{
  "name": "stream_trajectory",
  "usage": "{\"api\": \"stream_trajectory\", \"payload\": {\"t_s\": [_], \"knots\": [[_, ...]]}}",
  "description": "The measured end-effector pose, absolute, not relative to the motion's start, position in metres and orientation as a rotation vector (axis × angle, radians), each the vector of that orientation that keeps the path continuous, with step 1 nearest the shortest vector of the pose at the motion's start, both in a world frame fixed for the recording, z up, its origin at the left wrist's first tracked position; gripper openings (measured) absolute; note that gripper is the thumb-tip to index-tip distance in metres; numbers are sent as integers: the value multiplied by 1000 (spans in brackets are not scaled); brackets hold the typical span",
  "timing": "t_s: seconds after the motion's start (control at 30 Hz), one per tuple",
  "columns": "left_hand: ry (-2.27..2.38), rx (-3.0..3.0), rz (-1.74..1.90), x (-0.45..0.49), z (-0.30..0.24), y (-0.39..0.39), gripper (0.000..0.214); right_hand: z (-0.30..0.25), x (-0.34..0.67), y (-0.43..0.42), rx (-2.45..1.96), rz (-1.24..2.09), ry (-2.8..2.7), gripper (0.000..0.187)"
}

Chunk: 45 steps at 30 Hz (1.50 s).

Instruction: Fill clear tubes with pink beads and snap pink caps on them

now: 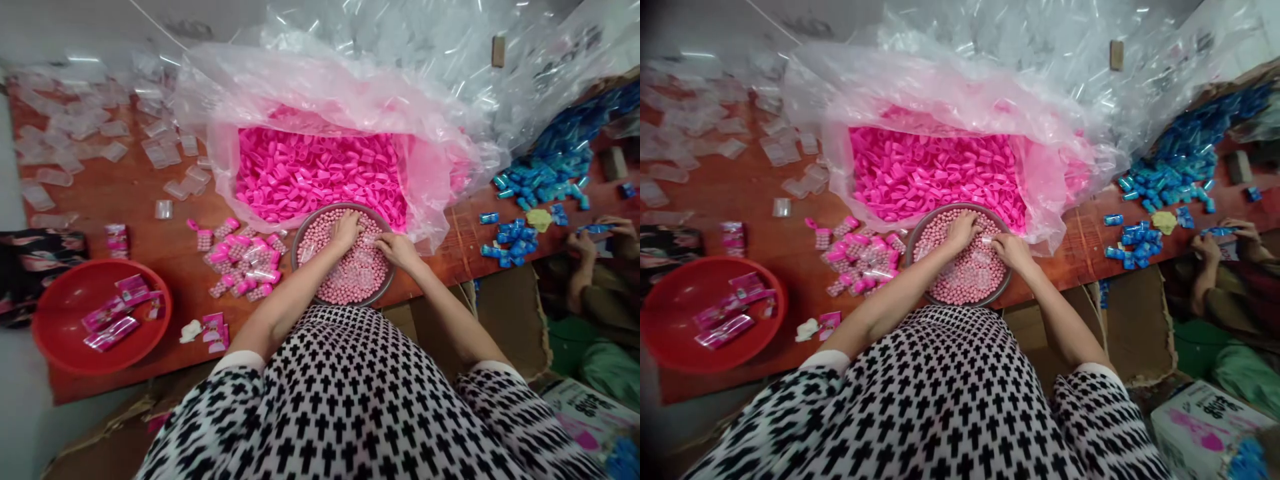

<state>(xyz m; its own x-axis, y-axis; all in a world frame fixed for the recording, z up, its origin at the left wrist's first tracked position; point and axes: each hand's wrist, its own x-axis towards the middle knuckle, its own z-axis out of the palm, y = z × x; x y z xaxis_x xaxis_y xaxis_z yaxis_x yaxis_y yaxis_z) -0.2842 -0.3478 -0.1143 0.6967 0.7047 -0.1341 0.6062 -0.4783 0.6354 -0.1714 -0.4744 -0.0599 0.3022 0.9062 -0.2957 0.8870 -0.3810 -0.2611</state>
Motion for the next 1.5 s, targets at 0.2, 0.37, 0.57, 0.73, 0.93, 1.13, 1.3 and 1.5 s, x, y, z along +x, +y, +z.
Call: {"api": "stream_trajectory", "payload": {"t_s": [0.2, 0.37, 0.57, 0.73, 0.93, 1.13, 1.3, 1.5], "knots": [[665, 1929, 561, -321, -114, -348, 19, -72, -146, -465, -2155, 516, -1435, 24], [607, 1604, 672, -361, -104, -359, 25, -66, -117, -432, -2207, 330, -1386, 23], [705, 1357, 709, -388, -92, -374, 39, -59, -112, -384, -2345, 113, -1674, 29], [746, 1322, 734, -391, -87, -376, 39, -58, -111, -356, -2412, -56, -2163, 34], [755, 1433, 800, -382, -86, -362, 32, -51, -109, -361, -2344, -66, -2191, 31], [743, 1602, 821, -374, -87, -363, 29, -34, -169, -405, -1645, 394, -1907, 25], [670, 1698, 885, -375, -77, -371, 27, -26, -207, -430, -1538, 383, -1776, 24], [694, 1672, 886, -381, -67, -379, 27, -16, -221, -440, -1614, 308, -1845, 27]]}}
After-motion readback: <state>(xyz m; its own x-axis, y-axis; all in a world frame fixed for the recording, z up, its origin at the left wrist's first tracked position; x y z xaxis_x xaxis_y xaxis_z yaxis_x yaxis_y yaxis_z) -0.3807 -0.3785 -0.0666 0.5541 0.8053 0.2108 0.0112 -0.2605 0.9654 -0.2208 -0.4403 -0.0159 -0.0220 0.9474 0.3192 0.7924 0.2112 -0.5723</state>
